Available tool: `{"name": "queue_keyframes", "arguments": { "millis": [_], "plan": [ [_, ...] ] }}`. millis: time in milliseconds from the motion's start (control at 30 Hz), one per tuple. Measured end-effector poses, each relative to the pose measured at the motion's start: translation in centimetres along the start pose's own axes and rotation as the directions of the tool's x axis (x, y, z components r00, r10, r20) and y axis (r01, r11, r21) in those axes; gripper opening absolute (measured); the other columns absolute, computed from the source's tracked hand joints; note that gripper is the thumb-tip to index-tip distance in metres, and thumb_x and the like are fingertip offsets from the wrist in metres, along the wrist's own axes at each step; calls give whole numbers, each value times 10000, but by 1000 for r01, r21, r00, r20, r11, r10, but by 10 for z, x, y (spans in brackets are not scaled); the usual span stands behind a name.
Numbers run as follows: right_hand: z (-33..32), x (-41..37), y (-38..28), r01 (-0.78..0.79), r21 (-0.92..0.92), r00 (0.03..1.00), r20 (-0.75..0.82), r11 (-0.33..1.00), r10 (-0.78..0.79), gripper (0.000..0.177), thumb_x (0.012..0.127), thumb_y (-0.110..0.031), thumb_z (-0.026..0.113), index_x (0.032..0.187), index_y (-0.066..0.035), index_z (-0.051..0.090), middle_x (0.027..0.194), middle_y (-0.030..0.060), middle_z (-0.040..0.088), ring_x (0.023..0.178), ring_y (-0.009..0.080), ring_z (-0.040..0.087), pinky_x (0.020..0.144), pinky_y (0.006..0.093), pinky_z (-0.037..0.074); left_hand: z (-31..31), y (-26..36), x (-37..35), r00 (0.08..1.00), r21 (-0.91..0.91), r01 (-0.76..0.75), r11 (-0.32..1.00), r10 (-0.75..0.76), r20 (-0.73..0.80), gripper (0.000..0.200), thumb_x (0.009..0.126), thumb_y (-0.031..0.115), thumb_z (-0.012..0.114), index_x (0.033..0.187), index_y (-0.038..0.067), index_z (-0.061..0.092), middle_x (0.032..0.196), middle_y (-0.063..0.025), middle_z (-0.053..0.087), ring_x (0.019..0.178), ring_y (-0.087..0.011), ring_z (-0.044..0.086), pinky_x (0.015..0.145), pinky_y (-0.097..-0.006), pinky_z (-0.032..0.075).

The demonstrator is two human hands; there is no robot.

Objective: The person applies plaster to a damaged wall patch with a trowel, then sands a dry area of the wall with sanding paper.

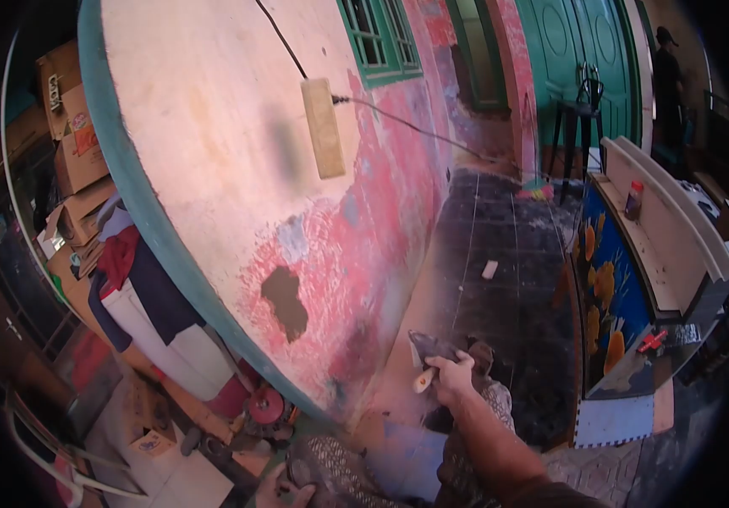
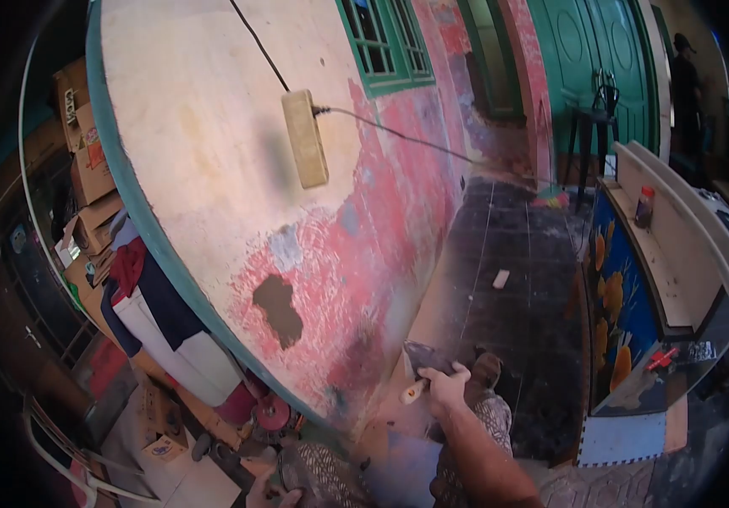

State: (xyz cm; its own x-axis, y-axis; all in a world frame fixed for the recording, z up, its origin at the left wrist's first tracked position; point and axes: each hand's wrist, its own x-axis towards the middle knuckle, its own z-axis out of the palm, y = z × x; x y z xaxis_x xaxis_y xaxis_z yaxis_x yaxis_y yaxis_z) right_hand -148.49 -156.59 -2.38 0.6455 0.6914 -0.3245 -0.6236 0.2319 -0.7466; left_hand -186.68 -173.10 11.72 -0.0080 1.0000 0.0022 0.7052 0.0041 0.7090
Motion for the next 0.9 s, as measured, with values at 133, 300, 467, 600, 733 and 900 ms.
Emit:
{"name": "queue_keyframes", "arguments": {
  "millis": [133,300,467,600,733,900],
  "plan": [
    [-2,-25,-14,46,-135,995,99,990,-32,908,783,116,787,1478,-103,246,1273,199,508,992,284,632,734,425,568,21,14,-7,1000,11,18,1000,-18,-12,660,863,232,825,1471,111,600,1008,-160,711,880,-316,674,836,-425,554],
    [1,-23,-30,19,-81,999,46,997,-15,924,778,110,797,1491,-83,241,1234,195,539,944,246,634,716,394,561,30,26,-12,1000,-52,4,999,-3,17,656,897,195,778,1513,112,570,962,-144,700,833,-285,675,800,-408,555],
    [-5,-16,-33,101,-80,995,2,992,-102,896,775,81,817,1459,-67,259,1250,211,514,1053,259,608,835,392,560,41,16,-4,988,6,-153,988,153,11,556,866,102,797,1392,21,639,831,-100,677,743,-237,656,746,-369,540],
    [-14,-25,-34,74,-122,997,26,990,-71,908,759,64,833,1458,-63,267,1245,203,523,1054,268,612,856,395,561,36,24,-7,967,-3,-250,968,250,51,494,849,57,790,1331,13,691,783,-88,674,728,-230,664,748,-356,534],
    [-21,-12,-15,152,-144,988,26,978,-150,887,766,127,788,1458,-56,264,1199,197,550,897,242,641,699,350,554,9,36,-35,925,-35,-121,992,126,359,603,944,98,692,1527,69,539,974,-152,712,832,-266,671,794,-396,555],
    [-24,-7,-12,179,-159,984,47,971,-174,876,783,154,753,1470,-53,250,1172,192,564,807,214,649,619,330,550,-3,30,-65,878,-36,-84,996,91,471,535,945,82,652,1472,27,582,996,-150,727,829,-300,689,792,-409,566]
  ]
}}
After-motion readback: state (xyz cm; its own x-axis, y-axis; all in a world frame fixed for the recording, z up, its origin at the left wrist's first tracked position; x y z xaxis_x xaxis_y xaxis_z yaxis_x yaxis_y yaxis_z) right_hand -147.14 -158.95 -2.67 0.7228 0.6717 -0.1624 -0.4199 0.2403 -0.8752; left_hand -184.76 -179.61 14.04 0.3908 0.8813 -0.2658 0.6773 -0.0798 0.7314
